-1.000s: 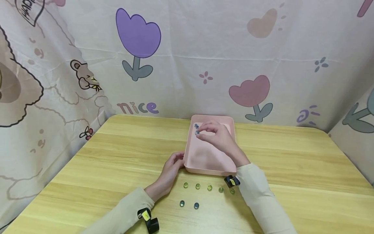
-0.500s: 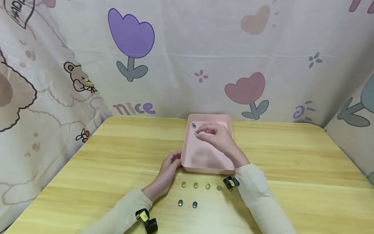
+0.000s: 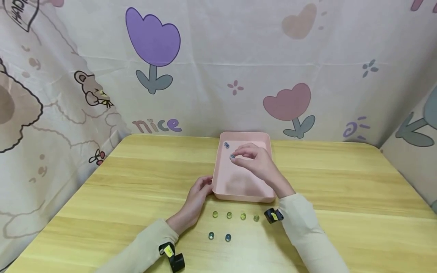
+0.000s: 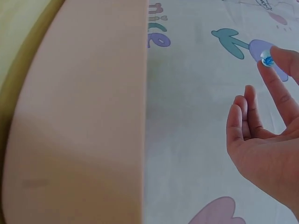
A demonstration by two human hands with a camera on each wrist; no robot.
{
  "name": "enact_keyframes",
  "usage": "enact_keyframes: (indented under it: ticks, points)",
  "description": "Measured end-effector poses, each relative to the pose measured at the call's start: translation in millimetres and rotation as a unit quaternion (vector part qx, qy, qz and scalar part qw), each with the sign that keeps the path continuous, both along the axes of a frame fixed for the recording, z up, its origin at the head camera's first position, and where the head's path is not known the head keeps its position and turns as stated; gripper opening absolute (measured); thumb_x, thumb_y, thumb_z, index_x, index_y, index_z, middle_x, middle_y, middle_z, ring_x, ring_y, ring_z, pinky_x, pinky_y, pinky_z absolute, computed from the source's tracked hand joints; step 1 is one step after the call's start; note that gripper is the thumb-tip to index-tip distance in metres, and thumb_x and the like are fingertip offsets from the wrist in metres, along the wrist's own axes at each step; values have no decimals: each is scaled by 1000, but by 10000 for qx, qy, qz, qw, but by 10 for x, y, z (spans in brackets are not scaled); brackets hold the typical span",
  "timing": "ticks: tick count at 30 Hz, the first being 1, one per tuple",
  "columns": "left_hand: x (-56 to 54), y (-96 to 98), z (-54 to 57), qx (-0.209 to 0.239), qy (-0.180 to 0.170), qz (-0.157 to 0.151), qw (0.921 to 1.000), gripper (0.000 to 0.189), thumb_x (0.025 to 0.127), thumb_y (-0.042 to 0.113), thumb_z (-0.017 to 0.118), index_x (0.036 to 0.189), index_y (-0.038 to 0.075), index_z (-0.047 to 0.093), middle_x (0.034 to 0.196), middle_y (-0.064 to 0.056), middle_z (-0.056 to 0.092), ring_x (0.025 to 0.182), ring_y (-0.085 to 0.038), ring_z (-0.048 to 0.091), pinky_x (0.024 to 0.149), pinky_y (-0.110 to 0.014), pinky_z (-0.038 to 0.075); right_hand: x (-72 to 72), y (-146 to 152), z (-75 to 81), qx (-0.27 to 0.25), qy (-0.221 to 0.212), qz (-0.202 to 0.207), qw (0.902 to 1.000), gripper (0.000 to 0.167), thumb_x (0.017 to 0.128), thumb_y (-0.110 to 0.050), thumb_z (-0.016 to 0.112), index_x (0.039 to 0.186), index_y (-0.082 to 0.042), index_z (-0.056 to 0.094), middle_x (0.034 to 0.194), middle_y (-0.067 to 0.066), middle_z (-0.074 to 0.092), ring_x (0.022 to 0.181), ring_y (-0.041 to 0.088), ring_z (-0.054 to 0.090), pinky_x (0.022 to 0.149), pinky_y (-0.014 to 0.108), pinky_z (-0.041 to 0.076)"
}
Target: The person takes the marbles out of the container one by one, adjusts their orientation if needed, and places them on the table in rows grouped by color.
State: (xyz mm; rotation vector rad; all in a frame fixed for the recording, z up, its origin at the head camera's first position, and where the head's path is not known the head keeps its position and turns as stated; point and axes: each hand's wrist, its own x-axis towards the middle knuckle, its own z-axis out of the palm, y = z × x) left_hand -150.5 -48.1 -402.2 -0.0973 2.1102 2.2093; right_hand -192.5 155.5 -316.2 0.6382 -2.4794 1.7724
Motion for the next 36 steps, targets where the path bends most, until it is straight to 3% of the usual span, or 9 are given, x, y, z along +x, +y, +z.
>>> enact_keyframes:
  ticks: [16, 24, 36]
  points:
    - [-23, 5, 24, 6, 23, 11, 10000, 37, 94, 5, 49, 130, -3, 49, 127, -16, 53, 118, -29, 50, 103, -40, 42, 50, 120, -75, 267, -18, -110, 9996, 21, 86, -10, 72, 103, 3, 72, 113, 13, 58, 111, 20, 50, 103, 42, 41]
    - [-3, 10, 19, 58, -11, 20, 10000, 38, 93, 4, 50, 131, -3, 49, 128, -16, 52, 119, -29, 50, 103, -41, 42, 45, 147, -105, 359, -30, -180, 9992, 22, 85, -9, 72, 103, 3, 72, 113, 13, 58, 111, 22, 50, 100, 36, 44]
    - [0, -1, 16, 90, -29, -35, 9999, 37, 95, 4, 48, 131, -4, 48, 128, -17, 51, 119, -29, 49, 103, -40, 42, 62, 121, -118, 392, -14, -237, 9990, 20, 85, -8, 72, 102, 2, 72, 112, 13, 59, 112, 24, 49, 103, 45, 41]
